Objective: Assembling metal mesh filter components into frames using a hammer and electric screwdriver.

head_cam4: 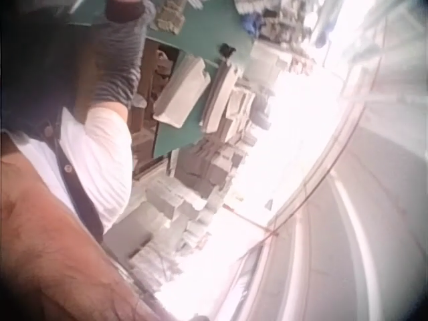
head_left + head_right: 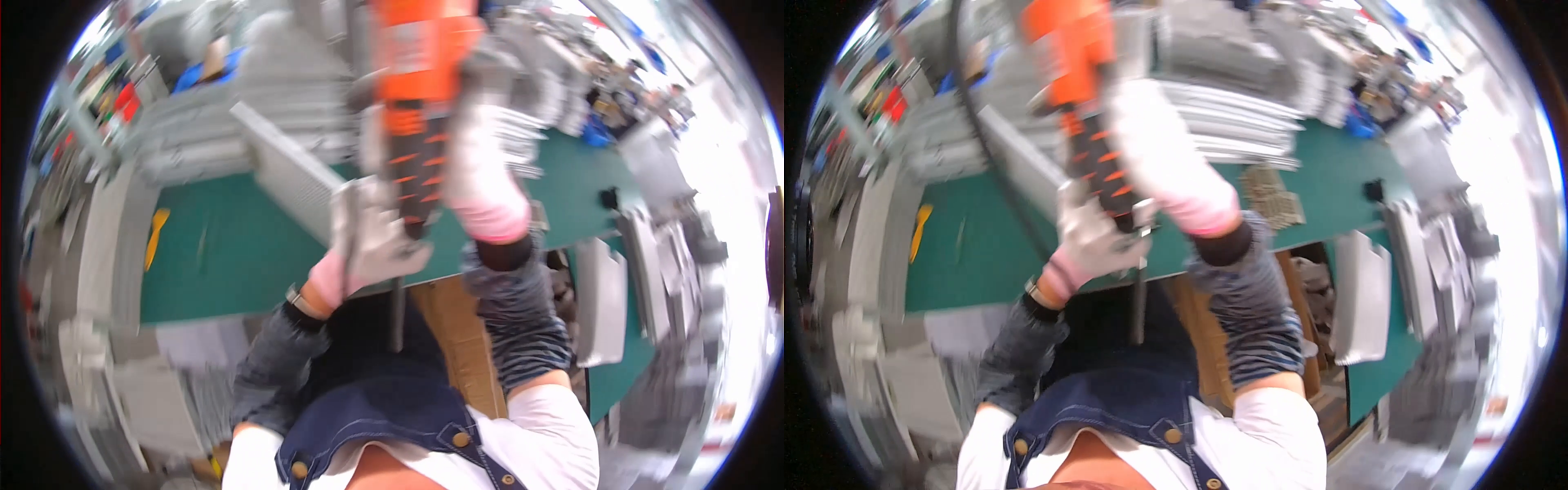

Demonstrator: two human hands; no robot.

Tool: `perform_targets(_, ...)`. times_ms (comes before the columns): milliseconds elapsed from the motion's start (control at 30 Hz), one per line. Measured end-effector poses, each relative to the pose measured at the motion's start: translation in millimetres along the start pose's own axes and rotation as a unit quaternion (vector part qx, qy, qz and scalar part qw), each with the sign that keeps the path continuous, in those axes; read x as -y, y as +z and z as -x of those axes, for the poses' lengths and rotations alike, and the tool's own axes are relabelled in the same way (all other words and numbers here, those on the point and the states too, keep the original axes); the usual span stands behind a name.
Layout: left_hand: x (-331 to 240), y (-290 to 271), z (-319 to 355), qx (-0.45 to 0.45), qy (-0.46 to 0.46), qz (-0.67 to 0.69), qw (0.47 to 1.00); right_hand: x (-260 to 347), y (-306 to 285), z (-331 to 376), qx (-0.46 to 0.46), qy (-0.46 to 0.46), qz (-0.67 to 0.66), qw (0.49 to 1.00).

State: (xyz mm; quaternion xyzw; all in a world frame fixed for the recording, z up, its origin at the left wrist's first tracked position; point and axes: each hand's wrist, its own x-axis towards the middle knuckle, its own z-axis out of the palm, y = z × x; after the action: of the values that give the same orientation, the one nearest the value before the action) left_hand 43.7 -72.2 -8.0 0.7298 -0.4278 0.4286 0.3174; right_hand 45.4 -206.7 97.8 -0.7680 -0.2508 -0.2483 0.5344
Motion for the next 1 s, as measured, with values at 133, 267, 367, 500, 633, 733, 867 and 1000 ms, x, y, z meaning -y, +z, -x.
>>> perform_targets(133,-6,-11,0,0.016,-0.006,0.001,1.000,30,12,-13,0.054,0.160,-0.272,0.947)
perform_targets(267,2,0,8,0.004,0.025,0.045,0.999,43,11,-10,0.036,0.139,-0.237,0.961)
perform_targets(367,1,-3,10,0.026,0.004,0.027,0.999,43,11,-12,0.014,0.160,-0.270,0.949)
perform_targets(500,4,-7,14,0.039,-0.001,0.022,0.999,36,13,-12,0.081,0.128,-0.331,0.931)
perform_targets(633,1,2,15,0.084,-0.040,0.010,0.996,27,17,-18,0.161,0.135,-0.284,0.935)
perform_targets(733,5,1,11,0.030,-0.018,0.125,0.992,12,26,-13,0.161,0.144,-0.439,0.872)
perform_targets(867,3,-3,23,0.005,-0.085,0.124,0.989,6,44,-6,0.151,0.171,-0.550,0.803)
perform_targets(1000,0,-11,22,0.009,-0.140,0.127,0.982,3,53,0,0.061,0.123,-0.539,0.831)
